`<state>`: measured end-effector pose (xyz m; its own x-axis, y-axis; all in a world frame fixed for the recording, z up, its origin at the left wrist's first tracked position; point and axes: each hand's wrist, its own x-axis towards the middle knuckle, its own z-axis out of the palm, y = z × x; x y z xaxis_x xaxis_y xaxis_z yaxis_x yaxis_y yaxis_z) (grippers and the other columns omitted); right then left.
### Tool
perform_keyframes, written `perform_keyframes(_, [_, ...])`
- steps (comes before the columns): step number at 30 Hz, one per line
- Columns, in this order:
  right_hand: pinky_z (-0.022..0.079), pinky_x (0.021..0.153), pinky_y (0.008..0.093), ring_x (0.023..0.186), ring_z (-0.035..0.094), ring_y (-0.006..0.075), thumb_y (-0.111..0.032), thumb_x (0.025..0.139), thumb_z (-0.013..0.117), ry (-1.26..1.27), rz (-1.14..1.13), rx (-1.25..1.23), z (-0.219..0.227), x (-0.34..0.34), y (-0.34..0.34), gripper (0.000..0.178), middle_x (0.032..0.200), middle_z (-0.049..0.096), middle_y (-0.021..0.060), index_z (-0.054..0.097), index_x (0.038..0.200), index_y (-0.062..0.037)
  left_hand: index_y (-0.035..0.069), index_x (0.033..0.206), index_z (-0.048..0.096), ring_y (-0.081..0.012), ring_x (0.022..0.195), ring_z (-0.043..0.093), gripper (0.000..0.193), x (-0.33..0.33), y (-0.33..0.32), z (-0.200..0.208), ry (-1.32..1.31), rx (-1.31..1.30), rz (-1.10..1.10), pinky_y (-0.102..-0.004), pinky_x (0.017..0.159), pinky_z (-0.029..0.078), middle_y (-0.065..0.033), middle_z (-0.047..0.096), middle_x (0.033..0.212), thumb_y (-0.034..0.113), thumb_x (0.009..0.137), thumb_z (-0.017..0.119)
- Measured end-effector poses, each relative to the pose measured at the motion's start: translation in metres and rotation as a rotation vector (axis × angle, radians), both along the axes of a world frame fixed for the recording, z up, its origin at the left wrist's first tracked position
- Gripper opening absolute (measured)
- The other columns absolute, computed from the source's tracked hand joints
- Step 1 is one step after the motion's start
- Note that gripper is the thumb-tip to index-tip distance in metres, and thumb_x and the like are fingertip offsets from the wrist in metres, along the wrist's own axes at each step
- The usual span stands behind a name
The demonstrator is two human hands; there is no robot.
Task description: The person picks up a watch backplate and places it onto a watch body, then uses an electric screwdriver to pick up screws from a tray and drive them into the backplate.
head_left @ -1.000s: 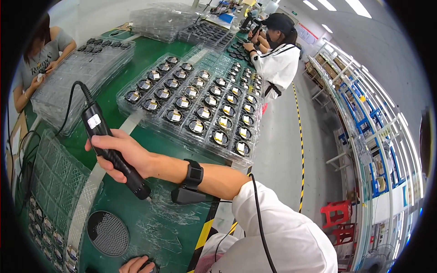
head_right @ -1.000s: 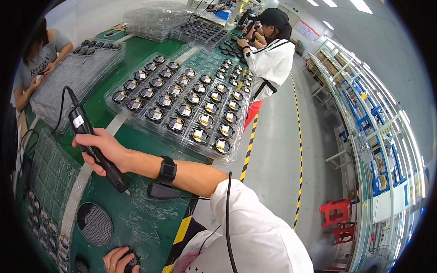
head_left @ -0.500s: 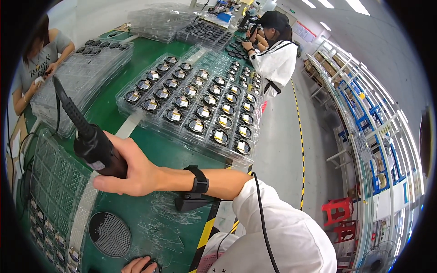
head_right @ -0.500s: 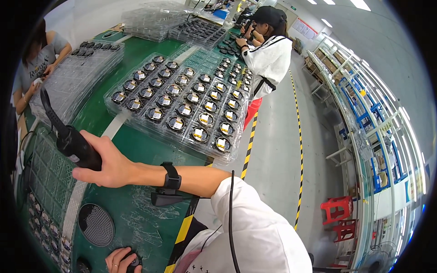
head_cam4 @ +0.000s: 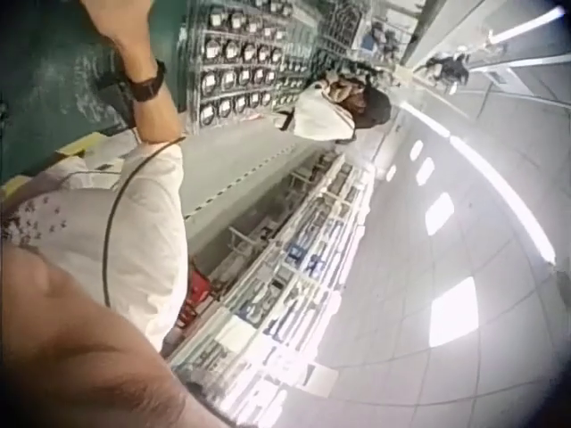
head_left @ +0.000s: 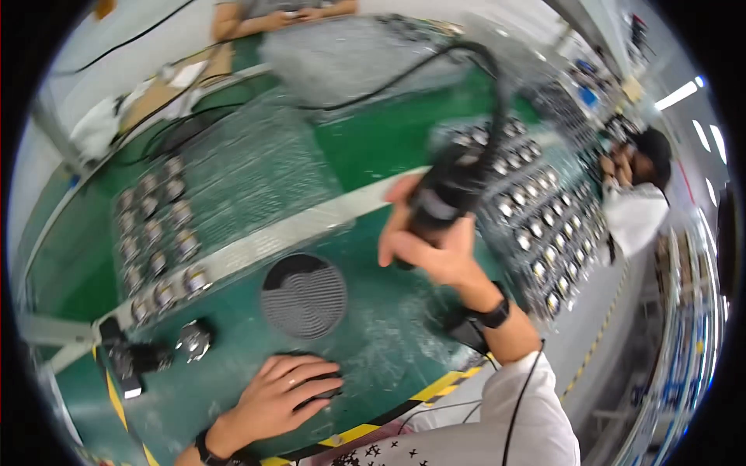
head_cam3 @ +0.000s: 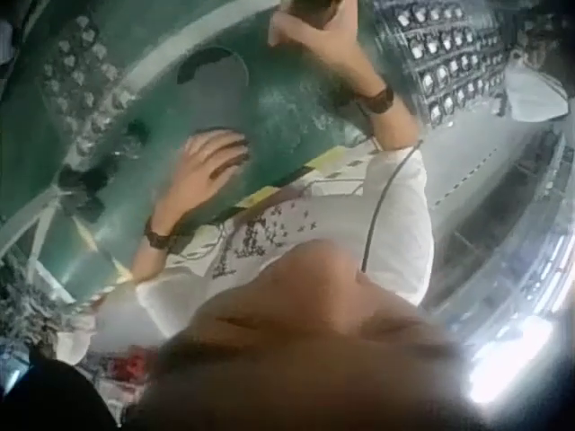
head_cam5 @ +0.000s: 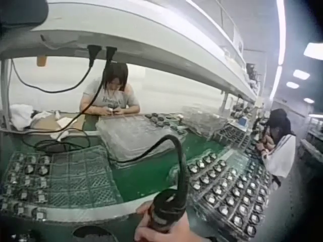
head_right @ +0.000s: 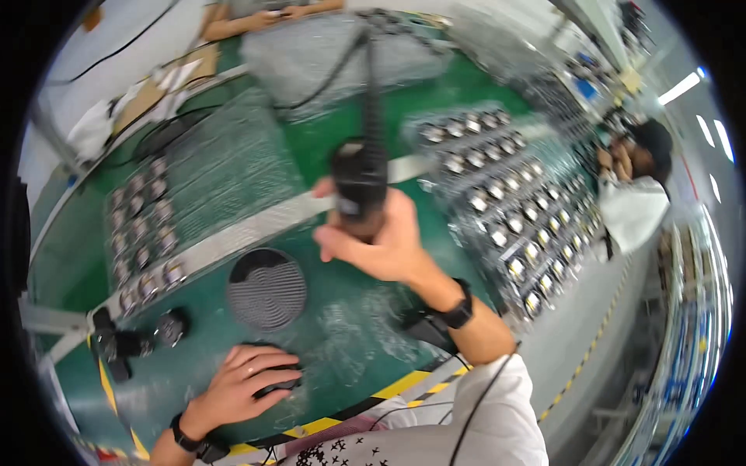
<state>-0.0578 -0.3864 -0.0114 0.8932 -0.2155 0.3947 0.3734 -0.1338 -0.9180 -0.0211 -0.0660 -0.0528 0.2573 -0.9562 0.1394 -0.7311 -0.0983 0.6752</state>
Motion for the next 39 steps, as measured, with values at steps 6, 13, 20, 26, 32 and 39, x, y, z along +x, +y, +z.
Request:
perform_keyframes(6, [0.042, 0.04, 0.0299, 0.039, 0.051, 0.0175, 0.001, 0.087, 0.063, -0.14, -0.174, 0.095, -0.011, 0.008, 0.006, 0.035, 0.064, 0.055, 0.006, 0.046, 0.117, 0.0033, 0.016, 0.126, 0.068, -0.023, 0.125, 0.058, 0.037, 0.003, 0.008, -0.015, 0.018, -0.083, -0.083, -0.0391, 0.101, 0.044, -0.0007, 0.062, 0.136, 0.02, 0.089, 0.075])
perform_keyframes(13, [0.04, 0.038, 0.0303, 0.038, 0.045, 0.0149, 0.001, 0.09, 0.06, -0.29, -0.245, 0.051, 0.037, 0.019, -0.014, 0.027, 0.063, 0.045, 0.0027, 0.049, 0.115, 0.0016, 0.015, 0.129, 0.064, -0.0238, 0.13, 0.053, 0.035, -0.001, 0.009, -0.026, 0.023, -0.125, -0.103, -0.0415, 0.105, 0.041, -0.0022, 0.059, 0.139, 0.022, 0.095, 0.07])
perform_keyframes(20, [0.038, 0.042, 0.0301, 0.042, 0.043, 0.0135, -0.001, 0.095, 0.059, -0.554, -0.307, -0.024, 0.125, 0.02, -0.031, 0.029, 0.063, 0.044, 0.0018, 0.052, 0.123, 0.0007, 0.014, 0.127, 0.063, -0.0242, 0.13, 0.052, 0.033, -0.002, 0.014, -0.035, 0.022, -0.19, -0.107, -0.0421, 0.108, 0.04, -0.0032, 0.059, 0.137, 0.022, 0.096, 0.068])
perform_keyframes(26, [0.037, 0.048, 0.0286, 0.046, 0.042, 0.012, -0.005, 0.096, 0.058, -0.668, -0.318, -0.073, 0.163, -0.012, -0.054, 0.028, 0.065, 0.041, 0.0008, 0.053, 0.124, -0.0002, 0.012, 0.128, 0.063, -0.0244, 0.129, 0.051, 0.033, -0.002, 0.014, -0.043, 0.035, -0.223, -0.122, -0.0411, 0.107, 0.041, -0.0048, 0.058, 0.137, 0.021, 0.097, 0.067])
perform_keyframes(32, [0.035, 0.053, 0.0285, 0.052, 0.04, 0.0116, -0.007, 0.095, 0.058, -0.857, -0.361, -0.032, 0.195, -0.061, -0.09, 0.02, 0.069, 0.041, -0.0001, 0.053, 0.114, -0.0035, 0.011, 0.127, 0.063, -0.024, 0.129, 0.051, 0.032, 0.003, 0.017, -0.044, 0.035, -0.236, -0.123, -0.0409, 0.106, 0.041, -0.0051, 0.059, 0.136, 0.021, 0.097, 0.067])
perform_keyframes(39, [0.037, 0.046, 0.0262, 0.047, 0.042, 0.0105, -0.008, 0.096, 0.059, -0.773, -0.538, 0.023, 0.135, -0.041, -0.057, 0.022, 0.064, 0.043, -0.0003, 0.053, 0.115, 0.0, 0.011, 0.128, 0.063, -0.0239, 0.129, 0.051, 0.033, 0.001, 0.015, -0.04, 0.02, -0.2, -0.132, -0.0408, 0.105, 0.041, -0.005, 0.059, 0.135, 0.021, 0.097, 0.067])
